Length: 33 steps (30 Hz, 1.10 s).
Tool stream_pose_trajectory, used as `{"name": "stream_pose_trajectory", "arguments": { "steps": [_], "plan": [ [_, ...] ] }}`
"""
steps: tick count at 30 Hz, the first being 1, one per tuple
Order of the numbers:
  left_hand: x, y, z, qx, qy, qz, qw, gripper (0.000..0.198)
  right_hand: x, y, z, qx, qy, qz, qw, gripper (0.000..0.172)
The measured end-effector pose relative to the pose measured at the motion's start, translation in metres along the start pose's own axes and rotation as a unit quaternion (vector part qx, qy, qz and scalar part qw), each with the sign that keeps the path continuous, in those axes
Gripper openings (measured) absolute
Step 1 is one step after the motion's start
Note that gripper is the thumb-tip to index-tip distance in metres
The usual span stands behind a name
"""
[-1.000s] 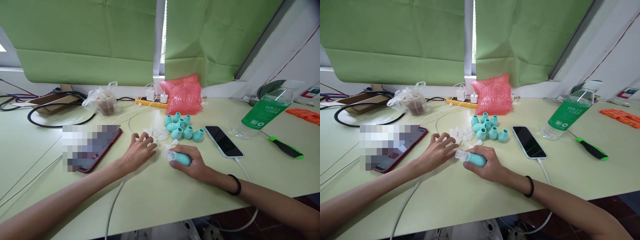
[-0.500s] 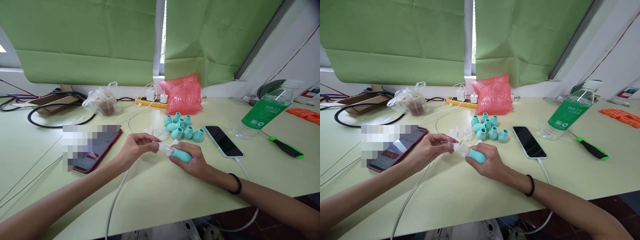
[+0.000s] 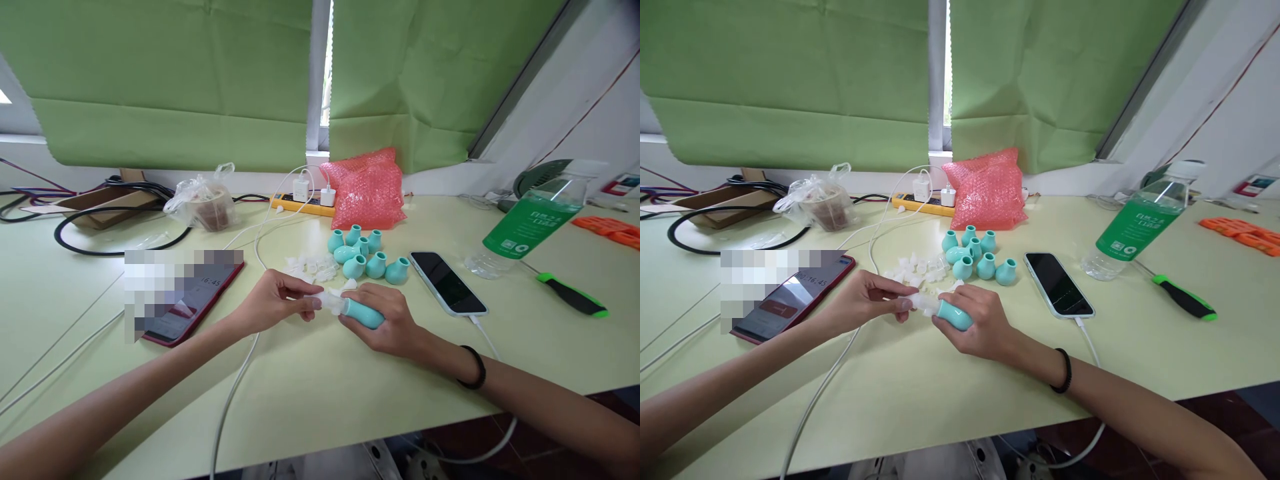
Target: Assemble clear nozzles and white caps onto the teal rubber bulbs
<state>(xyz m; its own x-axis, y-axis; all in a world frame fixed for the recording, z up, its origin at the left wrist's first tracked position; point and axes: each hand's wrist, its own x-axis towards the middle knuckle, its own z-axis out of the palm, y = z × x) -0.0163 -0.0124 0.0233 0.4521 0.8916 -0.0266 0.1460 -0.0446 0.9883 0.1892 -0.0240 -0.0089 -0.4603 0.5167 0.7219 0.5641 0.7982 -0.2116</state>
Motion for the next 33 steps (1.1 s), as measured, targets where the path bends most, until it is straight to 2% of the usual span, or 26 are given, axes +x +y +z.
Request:
{"name": "stream_pose_trajectory", "arguments": {
  "steps": [5, 11, 18, 26, 33],
  "plan": [
    [0.0, 0.003, -0.008, 0.061, -0.083, 0.012, 0.995, 0.02, -0.001, 0.002, -0.004, -0.073, -0.033, -0.076, 0.994, 0.021],
    [-0.002, 0.007, -0.007, 0.075, -0.117, 0.021, 0.99, 0.017, -0.003, 0.004, -0.004, -0.058, -0.058, -0.101, 0.992, 0.022],
    [-0.006, 0.004, -0.004, 0.149, -0.108, 0.047, 0.982, 0.02, 0.0, 0.002, -0.007, -0.044, -0.087, -0.109, 0.989, 0.021],
    [-0.006, 0.0, 0.002, 0.028, -0.083, 0.017, 0.996, 0.023, -0.003, -0.001, -0.006, 0.011, -0.035, -0.078, 0.996, 0.022],
    [-0.005, -0.001, 0.004, -0.006, -0.077, -0.003, 0.997, 0.021, -0.002, -0.002, -0.003, 0.037, -0.046, -0.055, 0.997, 0.019]
  ]
}}
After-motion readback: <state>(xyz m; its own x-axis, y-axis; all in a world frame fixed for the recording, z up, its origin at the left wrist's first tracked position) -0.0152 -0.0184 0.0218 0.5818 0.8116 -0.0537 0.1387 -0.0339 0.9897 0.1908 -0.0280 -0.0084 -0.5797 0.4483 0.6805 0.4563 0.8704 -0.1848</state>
